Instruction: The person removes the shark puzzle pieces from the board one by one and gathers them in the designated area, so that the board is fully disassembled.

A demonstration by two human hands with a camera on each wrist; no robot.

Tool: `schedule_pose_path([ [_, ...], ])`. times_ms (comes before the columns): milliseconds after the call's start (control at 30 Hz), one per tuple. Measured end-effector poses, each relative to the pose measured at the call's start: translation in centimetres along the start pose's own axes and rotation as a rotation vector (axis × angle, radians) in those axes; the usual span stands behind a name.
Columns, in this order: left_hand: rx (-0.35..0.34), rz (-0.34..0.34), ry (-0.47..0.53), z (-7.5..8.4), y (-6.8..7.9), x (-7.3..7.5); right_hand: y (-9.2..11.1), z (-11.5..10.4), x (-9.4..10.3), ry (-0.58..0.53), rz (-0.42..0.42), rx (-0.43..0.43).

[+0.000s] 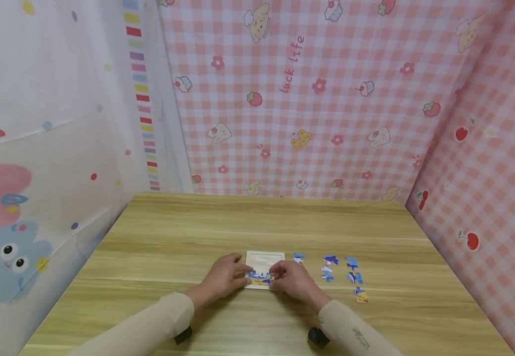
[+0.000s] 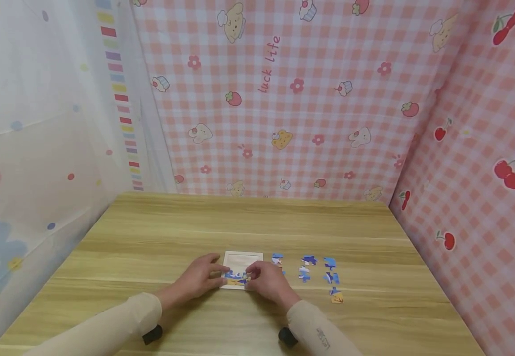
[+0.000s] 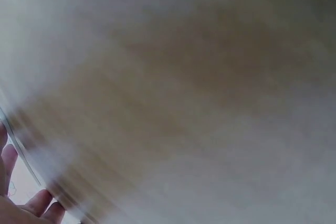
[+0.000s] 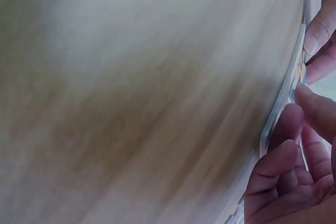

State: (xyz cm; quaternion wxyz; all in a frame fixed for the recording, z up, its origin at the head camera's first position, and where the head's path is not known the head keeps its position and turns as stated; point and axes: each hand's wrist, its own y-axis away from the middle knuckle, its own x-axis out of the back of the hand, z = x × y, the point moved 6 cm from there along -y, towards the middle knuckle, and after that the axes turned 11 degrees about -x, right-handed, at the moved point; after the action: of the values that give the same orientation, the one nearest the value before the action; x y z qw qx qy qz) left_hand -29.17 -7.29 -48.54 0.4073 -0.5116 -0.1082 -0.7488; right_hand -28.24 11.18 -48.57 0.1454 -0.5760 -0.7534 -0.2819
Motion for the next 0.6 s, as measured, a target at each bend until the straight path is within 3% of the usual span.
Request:
schedule_pose_path([
  [333,0.027,-0.015,0.011,-0.18,-0.19,-0.02,-0.17,-0.4,-0.1,0.054,0.041,0.086],
  [600,0.03,-0.014,0.01,-0.2,-0.03,-0.15,0.15,-0.24,0.13,0.044,0.031,0.079],
])
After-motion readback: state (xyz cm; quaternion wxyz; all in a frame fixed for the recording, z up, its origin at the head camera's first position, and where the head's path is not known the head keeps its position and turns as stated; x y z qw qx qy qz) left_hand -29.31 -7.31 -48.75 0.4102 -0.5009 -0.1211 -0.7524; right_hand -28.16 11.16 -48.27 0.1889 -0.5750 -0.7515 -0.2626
